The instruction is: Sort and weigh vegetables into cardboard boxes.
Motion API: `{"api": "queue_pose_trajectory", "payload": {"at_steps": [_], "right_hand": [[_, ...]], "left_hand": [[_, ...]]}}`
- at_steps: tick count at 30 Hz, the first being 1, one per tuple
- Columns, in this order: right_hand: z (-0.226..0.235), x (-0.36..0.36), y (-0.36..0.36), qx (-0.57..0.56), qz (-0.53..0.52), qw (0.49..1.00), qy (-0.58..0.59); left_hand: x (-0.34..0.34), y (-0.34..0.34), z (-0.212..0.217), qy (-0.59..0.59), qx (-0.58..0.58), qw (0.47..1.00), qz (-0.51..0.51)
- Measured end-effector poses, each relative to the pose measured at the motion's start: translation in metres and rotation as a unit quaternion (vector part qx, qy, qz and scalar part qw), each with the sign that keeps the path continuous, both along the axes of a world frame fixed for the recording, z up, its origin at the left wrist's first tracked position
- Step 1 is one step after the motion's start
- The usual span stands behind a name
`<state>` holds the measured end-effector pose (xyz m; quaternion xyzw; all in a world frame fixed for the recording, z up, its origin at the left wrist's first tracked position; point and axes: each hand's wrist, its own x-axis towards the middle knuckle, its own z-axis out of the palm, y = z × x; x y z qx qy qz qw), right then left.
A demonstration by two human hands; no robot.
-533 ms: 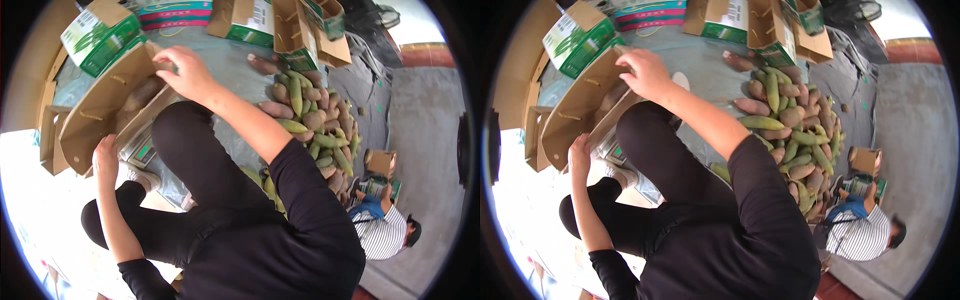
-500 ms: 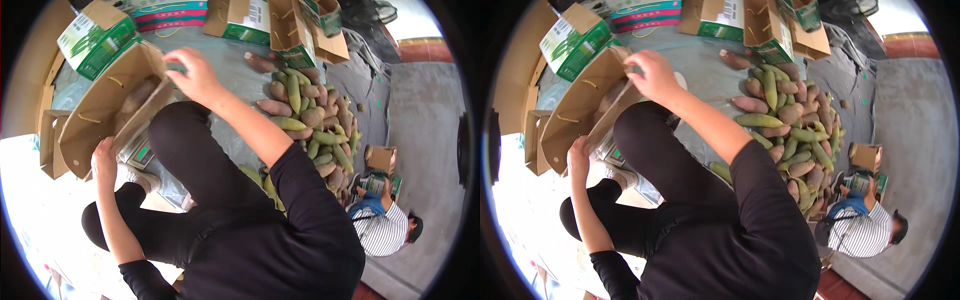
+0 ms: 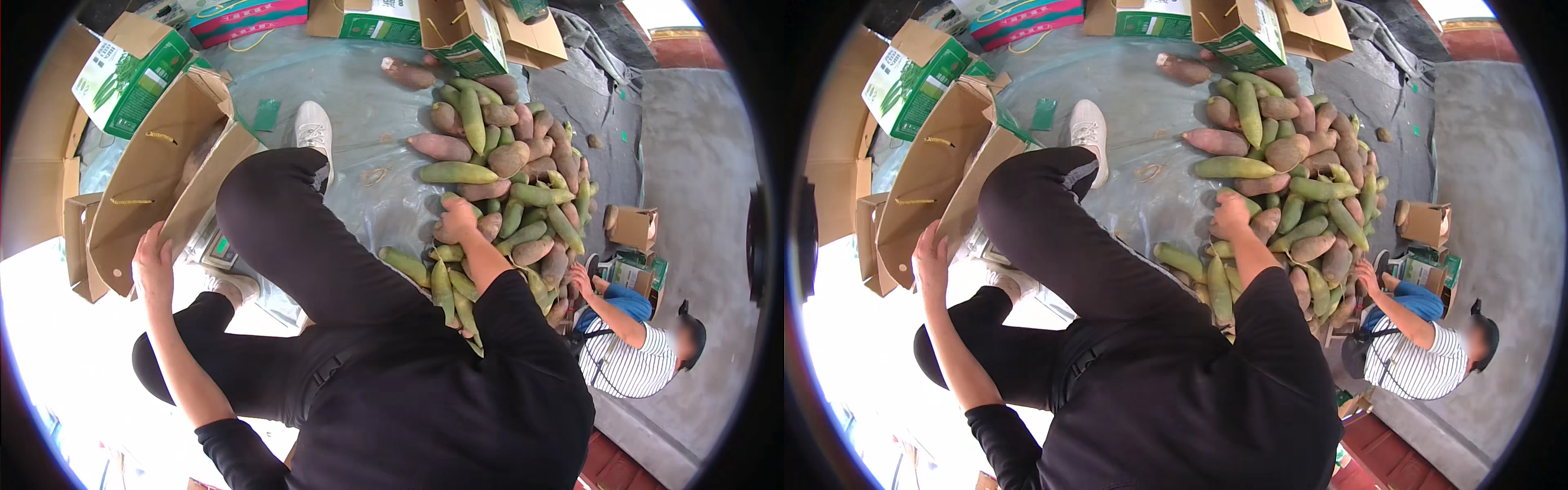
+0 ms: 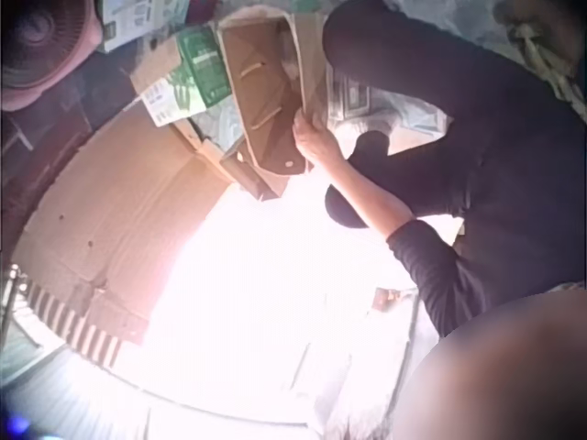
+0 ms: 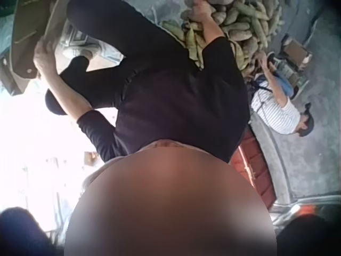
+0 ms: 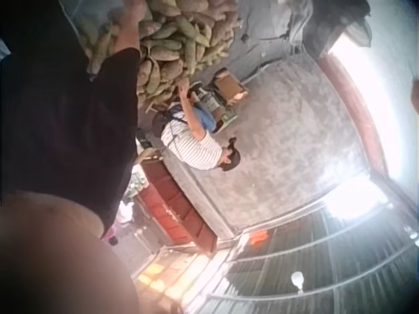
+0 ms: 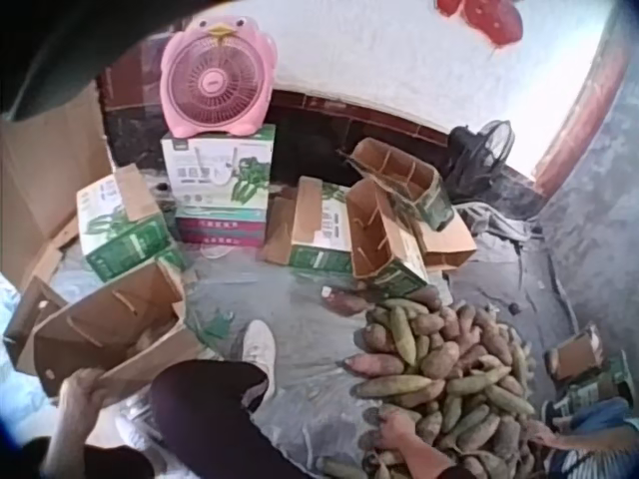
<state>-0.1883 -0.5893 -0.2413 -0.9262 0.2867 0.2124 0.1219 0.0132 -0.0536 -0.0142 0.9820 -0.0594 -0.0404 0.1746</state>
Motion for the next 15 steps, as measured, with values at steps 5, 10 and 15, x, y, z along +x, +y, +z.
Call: {"api": "queue_pose_trajectory", "payload": {"at_steps": [5,10,15], "right_hand": [[0.029,0.03,-0.051,-0.221,0.045,0.974,-0.014],[0.047,0.063,-0.07,-0.194,0.051,0.977,0.068],[0.047,0.078,-0.067,-0.149,0.041,0.968,0.196]], "left_hand": [[-0.002,0.0,-0.001,-0.017,-0.003,1.0,0.014],[-0.008,0.003,0.004,-0.022,0.006,0.999,0.027],[-0.008,0.01,0.001,-0.024,0.032,0.999,0.035]]}}
